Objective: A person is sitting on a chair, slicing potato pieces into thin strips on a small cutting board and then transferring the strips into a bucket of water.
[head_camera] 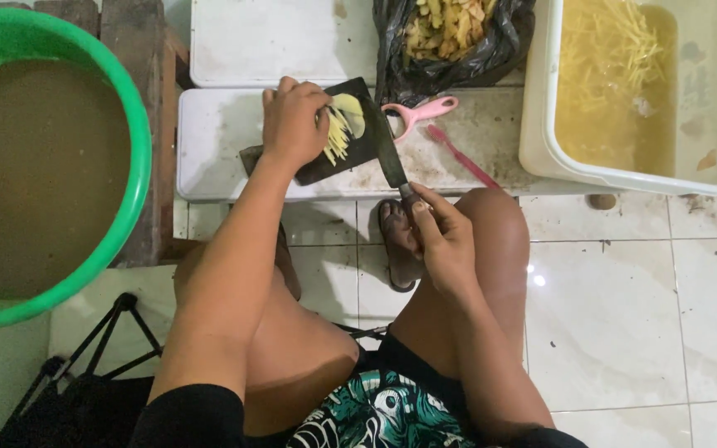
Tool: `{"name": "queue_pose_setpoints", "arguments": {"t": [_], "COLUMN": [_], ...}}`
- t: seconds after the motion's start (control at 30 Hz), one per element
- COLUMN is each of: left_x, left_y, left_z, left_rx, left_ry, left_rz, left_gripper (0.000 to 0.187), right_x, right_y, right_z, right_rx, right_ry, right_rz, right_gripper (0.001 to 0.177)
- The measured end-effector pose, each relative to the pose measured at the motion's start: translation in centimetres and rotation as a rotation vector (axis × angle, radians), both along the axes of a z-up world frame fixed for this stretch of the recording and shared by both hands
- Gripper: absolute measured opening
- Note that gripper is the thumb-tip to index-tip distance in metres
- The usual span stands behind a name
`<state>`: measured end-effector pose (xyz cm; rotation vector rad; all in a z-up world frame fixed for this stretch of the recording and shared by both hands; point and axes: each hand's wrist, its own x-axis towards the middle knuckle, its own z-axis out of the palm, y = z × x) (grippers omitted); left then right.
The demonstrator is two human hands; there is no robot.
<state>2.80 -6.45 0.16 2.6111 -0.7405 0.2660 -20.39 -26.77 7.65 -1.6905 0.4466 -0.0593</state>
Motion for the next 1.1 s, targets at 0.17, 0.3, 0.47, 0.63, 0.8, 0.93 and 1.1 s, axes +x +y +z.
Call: {"name": "queue_pose_setpoints", "arguments": {"t": [0.17, 0.3, 0.47, 0.63, 0.8, 0.93, 1.1], "left_x": [1.9, 2.8, 3.9, 4.7, 4.6, 3.9, 2.6], "left_y": [-2.7, -4.1, -4.9, -5.4, -5.3, -4.8, -2.5], "left_z": [-1.2, -1.5, -2.8, -3.6, -3.5, -1.8, 1.4], "left_rx": [0.169, 0.369, 0.338, 0.350, 0.317, 0.278, -0.013], "left_ry": [0.038, 0.068, -0.020, -0.024, -0.041, 0.014, 0.088], "left_rz": [-0.100, -0.100, -0.100, -0.107, -0.111, -0.098, 0.096], "left_gripper": [0.043, 0.052, 0.035, 0.042, 0.051, 0.039, 0.014], "right_x": [0.2, 0.1, 0.0, -0.2, -0.3, -0.3, 0.2], "right_y": [0.3, 0.3, -0.3, -0.8, -0.8, -0.7, 0.0], "right_z": [-1.0, -0.4, -0.5, -0.3, -0.1, -0.8, -1.2], "right_rx": [0.426, 0.506, 0.539, 0.559, 0.555, 0.557, 0.290], "right_ry": [-0.040, 0.030, 0.055, 0.042, 0.074, 0.049, 0.014], "right_rz": [-0.111, -0.106, -0.088, -0.074, -0.088, -0.068, -0.066], "right_gripper": [0.041, 0.044, 0.042, 0.044, 0.045, 0.043, 0.041]}}
